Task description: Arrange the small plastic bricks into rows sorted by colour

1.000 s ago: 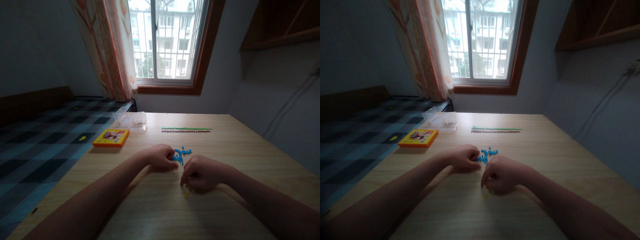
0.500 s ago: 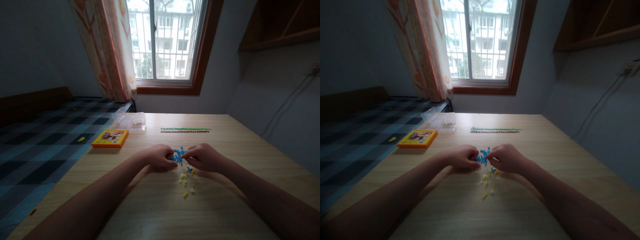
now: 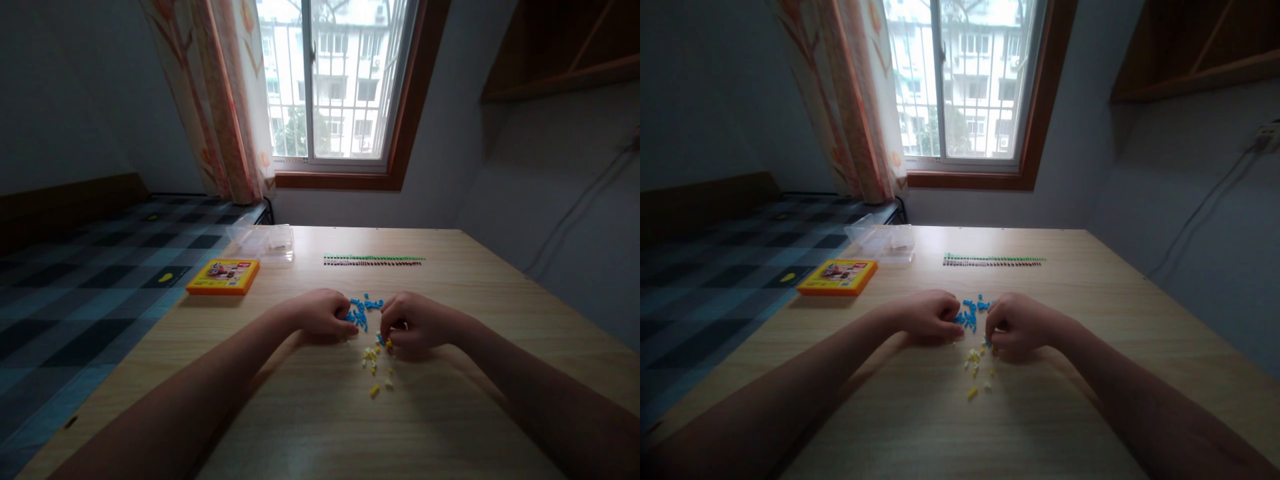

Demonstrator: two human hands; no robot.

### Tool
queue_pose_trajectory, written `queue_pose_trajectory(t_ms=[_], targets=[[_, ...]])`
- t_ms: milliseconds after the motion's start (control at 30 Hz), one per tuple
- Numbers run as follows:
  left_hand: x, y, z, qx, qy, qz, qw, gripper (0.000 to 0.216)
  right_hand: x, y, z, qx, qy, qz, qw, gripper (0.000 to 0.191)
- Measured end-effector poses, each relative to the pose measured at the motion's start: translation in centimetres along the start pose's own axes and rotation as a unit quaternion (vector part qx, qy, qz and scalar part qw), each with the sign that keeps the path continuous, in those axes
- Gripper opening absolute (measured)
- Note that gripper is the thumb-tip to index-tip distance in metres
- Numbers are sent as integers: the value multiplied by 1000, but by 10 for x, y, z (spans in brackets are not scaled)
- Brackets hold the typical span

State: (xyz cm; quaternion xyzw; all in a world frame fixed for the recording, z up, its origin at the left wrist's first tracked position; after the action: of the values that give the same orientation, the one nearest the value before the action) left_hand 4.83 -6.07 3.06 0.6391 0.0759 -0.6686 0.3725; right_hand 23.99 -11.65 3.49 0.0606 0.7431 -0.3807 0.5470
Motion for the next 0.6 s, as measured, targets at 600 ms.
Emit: queue_pose_trajectory(t_ms=[600], targets=[[-1,0,1,-7,0,-9,1000,43,2,1,-1,43,-13,45,998,28]])
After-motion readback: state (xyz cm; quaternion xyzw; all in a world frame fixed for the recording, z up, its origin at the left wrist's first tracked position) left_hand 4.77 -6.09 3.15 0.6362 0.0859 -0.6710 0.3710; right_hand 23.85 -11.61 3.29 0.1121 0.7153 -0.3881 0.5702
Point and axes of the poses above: each hand's wrist, its own z-axis away from the middle knuckle, its own x-axis out of the palm, y = z × x, the point moved 3 cm from there along -z, towards the middle knuckle, and after that the axes turned 1 degree about z, right-handed, at the moved point
